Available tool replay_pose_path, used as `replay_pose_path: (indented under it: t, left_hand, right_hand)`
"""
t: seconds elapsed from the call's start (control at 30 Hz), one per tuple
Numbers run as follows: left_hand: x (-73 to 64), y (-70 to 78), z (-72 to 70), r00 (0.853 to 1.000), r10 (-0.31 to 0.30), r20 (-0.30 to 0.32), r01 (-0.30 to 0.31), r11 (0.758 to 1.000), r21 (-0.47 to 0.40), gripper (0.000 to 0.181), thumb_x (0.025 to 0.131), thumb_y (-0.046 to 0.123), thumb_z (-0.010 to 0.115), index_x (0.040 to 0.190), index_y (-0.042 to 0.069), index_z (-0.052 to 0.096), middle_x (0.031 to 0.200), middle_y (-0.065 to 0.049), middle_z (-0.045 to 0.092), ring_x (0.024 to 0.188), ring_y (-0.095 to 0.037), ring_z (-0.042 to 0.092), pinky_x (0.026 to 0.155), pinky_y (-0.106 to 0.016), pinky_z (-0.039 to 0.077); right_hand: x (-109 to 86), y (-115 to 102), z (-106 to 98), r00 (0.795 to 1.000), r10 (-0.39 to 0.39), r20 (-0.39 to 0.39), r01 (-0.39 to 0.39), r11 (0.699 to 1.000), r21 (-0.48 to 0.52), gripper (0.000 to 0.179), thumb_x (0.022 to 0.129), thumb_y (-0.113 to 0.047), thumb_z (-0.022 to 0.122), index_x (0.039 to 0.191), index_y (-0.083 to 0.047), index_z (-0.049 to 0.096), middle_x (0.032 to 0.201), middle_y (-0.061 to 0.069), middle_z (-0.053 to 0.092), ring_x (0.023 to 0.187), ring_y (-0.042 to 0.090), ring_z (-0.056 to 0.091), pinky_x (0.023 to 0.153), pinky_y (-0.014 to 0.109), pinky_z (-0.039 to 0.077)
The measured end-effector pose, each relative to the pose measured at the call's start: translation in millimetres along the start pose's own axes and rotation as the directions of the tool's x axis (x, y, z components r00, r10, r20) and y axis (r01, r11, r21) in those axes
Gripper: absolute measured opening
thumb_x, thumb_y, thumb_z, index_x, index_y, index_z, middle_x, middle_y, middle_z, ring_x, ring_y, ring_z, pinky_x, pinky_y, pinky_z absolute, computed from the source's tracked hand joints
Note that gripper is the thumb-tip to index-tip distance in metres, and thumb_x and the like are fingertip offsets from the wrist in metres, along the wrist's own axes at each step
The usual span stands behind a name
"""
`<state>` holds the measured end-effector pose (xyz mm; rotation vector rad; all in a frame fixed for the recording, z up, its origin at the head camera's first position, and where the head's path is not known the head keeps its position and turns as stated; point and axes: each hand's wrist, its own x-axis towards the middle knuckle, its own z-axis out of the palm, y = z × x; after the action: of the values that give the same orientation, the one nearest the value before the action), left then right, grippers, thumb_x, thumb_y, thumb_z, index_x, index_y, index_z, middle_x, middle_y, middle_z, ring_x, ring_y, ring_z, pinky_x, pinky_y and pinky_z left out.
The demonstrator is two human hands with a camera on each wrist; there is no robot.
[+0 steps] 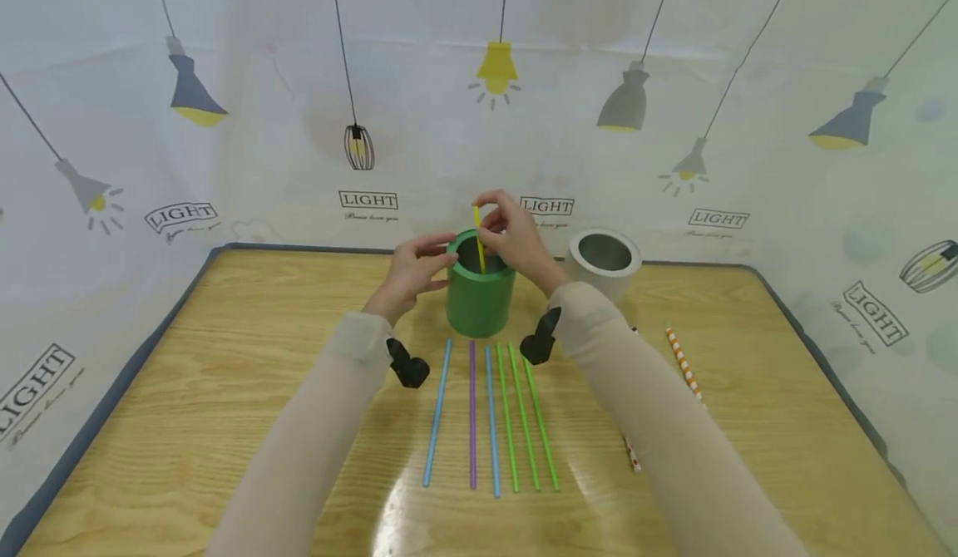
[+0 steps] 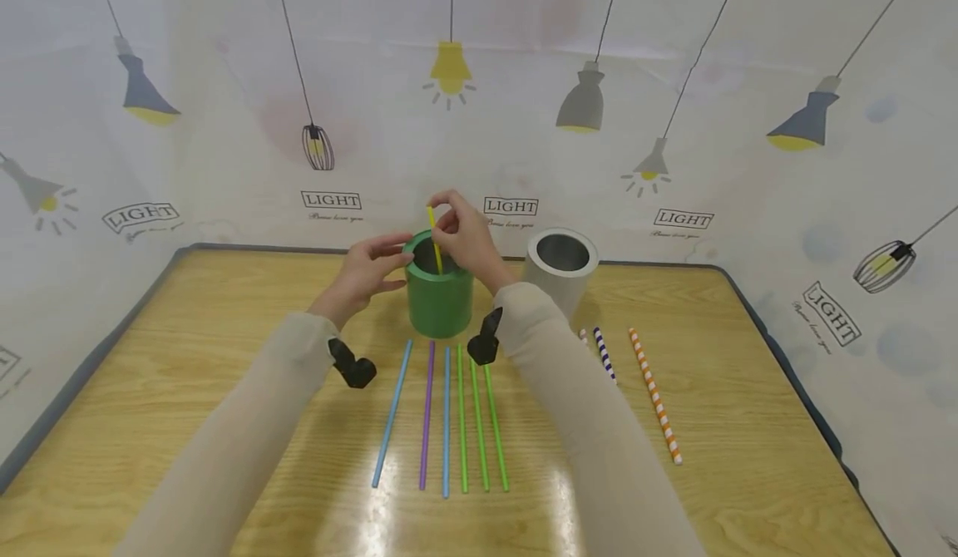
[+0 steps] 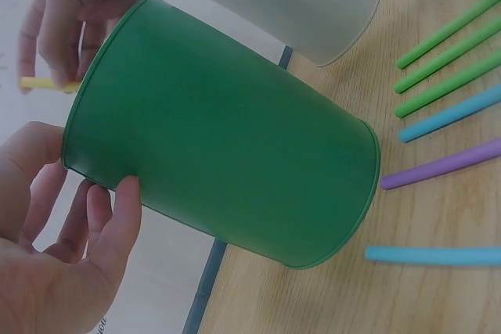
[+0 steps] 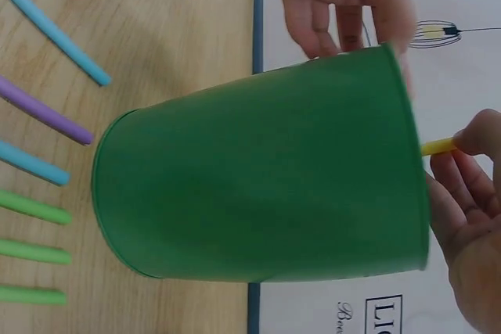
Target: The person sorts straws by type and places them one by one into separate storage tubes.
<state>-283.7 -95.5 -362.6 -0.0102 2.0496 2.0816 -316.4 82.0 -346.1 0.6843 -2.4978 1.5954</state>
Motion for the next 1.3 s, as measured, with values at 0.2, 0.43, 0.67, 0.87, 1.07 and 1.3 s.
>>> replay_pose_path:
  t: [0.2,0.43,0.67,0.87,1.07,1.3]
  left_hand:
    - [-8.3,6.7,2.4,1.000,0.000,0.002,0.000,1.000,0.004,0.041,0.090,0.005,0.057,0.130,0.005,0.050,0.124,-0.018,0.047,0.111,-0.031,0.051,0.085,-0.043,0.051]
    - [5.2,-7.5,-1.6,1.000,0.012,-0.005,-0.012,1.000,-0.007,0.039,0.089,0.008,0.059,0.128,0.009,0.054,0.122,-0.015,0.047,0.110,-0.030,0.051,0.080,-0.040,0.053]
    - [10.3,-13.9,-1.5,0.999,0.029,-0.029,-0.029,1.000,-0.005,0.037,0.088,0.008,0.060,0.125,0.011,0.056,0.119,-0.013,0.049,0.106,-0.028,0.054,0.075,-0.036,0.055]
    - [10.1,-12.3,-1.3,0.999,0.034,-0.027,-0.034,0.999,-0.001,0.037,0.089,0.008,0.060,0.126,0.011,0.056,0.119,-0.013,0.049,0.106,-0.028,0.054,0.075,-0.036,0.055]
    - [10.4,-11.4,-1.7,0.999,0.031,-0.024,-0.031,1.000,0.001,0.037,0.089,0.009,0.060,0.126,0.011,0.056,0.119,-0.013,0.048,0.107,-0.027,0.053,0.076,-0.037,0.055]
    - [10.4,-13.0,-1.1,0.999,0.021,-0.025,-0.021,1.000,-0.002,0.036,0.089,0.010,0.060,0.125,0.012,0.057,0.118,-0.012,0.049,0.107,-0.027,0.053,0.076,-0.036,0.055]
  right_hand:
    - [0.9,5.0,6.8,0.999,0.034,0.038,-0.034,0.999,0.000,0.033,0.087,0.005,0.054,0.118,-0.002,0.048,0.084,0.014,0.055,0.073,0.024,0.055,0.064,0.042,0.056]
    - [5.1,4.1,11.3,0.997,0.081,-0.002,-0.080,0.993,-0.084,0.034,0.086,0.005,0.053,0.118,-0.007,0.048,0.083,0.013,0.057,0.070,0.022,0.055,0.060,0.035,0.055]
    - [10.6,4.2,17.2,0.992,0.103,-0.076,-0.117,0.971,-0.210,0.035,0.085,0.004,0.056,0.117,-0.009,0.051,0.084,0.012,0.061,0.074,0.021,0.056,0.060,0.028,0.049]
    - [12.0,2.5,18.8,0.987,0.110,-0.114,-0.133,0.967,-0.219,0.034,0.085,0.003,0.058,0.116,-0.009,0.055,0.085,0.012,0.063,0.076,0.022,0.059,0.064,0.031,0.052]
    - [13.3,2.1,19.5,0.985,0.122,-0.126,-0.149,0.962,-0.231,0.034,0.084,0.002,0.059,0.116,-0.010,0.056,0.085,0.012,0.064,0.076,0.021,0.060,0.064,0.031,0.053]
    - [11.1,-1.1,15.4,0.980,0.178,-0.087,-0.191,0.964,-0.185,0.038,0.085,-0.001,0.059,0.122,-0.008,0.053,0.089,0.012,0.063,0.078,0.022,0.060,0.063,0.030,0.054]
